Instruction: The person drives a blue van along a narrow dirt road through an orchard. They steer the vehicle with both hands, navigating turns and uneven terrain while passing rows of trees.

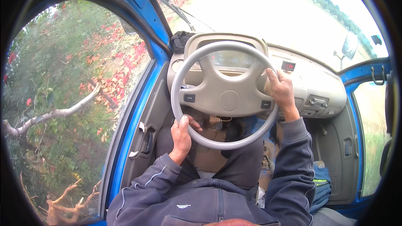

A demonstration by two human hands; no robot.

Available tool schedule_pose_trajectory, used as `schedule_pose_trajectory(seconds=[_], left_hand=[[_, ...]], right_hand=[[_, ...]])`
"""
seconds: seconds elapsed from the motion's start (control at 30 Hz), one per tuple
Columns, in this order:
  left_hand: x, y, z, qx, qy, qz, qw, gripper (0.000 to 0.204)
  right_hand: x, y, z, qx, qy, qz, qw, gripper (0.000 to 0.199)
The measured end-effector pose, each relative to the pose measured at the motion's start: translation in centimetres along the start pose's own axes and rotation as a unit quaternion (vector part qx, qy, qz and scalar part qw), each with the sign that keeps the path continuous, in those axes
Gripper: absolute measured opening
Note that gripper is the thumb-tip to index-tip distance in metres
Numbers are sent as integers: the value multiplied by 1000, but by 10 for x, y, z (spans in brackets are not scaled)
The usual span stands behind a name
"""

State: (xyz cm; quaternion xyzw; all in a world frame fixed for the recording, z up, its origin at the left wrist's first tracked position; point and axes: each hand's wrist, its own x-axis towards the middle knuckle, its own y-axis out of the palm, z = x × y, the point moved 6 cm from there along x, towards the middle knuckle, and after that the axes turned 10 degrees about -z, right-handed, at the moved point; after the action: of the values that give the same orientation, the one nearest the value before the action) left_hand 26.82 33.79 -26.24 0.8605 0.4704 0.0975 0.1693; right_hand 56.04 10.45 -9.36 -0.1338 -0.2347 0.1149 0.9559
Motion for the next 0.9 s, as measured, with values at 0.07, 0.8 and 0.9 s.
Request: schedule_pose_trajectory(seconds=[0.07, 0.8, 0.9], left_hand=[[4, 4, -6, 6, 18, -6, 1000, 43], [112, 87, -149, 422, 317, -5, 849, 50], [119, 101, -148, 463, 337, -12, 820, 52]], right_hand=[[-2, 1, -3, 34, 24, -4, 999, 41], [-52, -9, -48, 86, 47, -94, 991, 42], [-98, -8, -49, 116, 89, -166, 975, 39]])
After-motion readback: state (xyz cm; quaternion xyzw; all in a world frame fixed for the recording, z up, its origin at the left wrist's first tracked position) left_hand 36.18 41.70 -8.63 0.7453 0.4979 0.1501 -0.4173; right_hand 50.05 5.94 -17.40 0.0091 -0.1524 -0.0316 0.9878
